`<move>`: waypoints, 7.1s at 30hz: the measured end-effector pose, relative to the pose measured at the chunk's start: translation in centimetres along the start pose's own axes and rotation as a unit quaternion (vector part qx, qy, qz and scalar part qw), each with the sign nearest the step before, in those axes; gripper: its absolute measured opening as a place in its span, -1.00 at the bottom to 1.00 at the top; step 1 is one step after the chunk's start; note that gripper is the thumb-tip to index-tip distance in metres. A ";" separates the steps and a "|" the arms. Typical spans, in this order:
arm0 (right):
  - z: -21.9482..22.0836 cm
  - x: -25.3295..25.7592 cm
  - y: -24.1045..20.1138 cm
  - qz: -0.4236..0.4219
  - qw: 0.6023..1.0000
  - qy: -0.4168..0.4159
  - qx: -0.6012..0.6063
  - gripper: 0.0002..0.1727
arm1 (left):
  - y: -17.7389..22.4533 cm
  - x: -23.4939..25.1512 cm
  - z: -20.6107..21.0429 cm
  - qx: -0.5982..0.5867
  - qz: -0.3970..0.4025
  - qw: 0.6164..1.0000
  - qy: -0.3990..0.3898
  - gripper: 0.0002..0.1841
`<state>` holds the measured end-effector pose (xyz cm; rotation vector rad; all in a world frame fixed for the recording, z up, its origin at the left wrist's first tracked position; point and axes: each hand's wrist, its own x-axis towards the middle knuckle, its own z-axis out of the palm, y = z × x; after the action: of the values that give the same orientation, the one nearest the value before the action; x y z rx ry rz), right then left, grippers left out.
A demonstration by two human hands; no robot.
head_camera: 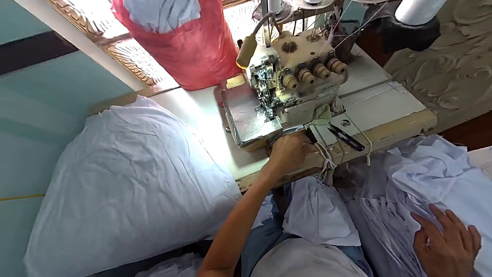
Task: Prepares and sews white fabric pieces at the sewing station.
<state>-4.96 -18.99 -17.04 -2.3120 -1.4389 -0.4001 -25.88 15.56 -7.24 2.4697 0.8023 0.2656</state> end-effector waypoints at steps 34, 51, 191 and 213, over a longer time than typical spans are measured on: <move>10.9 4.4 -31.5 -0.227 0.895 -0.110 0.368 -0.83 | -2.9 -30.7 3.7 -0.081 -0.246 0.908 0.329 -0.79; 10.6 4.6 -32.5 -0.225 0.899 -0.056 0.373 -0.84 | -6.3 -23.9 0.7 0.103 -0.209 0.901 0.365 -0.81; 3.0 2.4 -9.3 -0.170 0.817 -0.474 0.282 -0.83 | -0.3 -15.2 14.5 -0.269 0.006 0.933 -0.238 -0.65; -0.4 8.8 -26.0 -0.120 0.583 -0.444 0.669 -0.82 | 1.6 -28.8 0.5 -0.374 -0.091 0.863 0.328 -0.87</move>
<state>-24.59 -1.89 -8.35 -0.8856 -1.4520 1.5121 -48.10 -2.82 -7.42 1.5375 0.9472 1.1502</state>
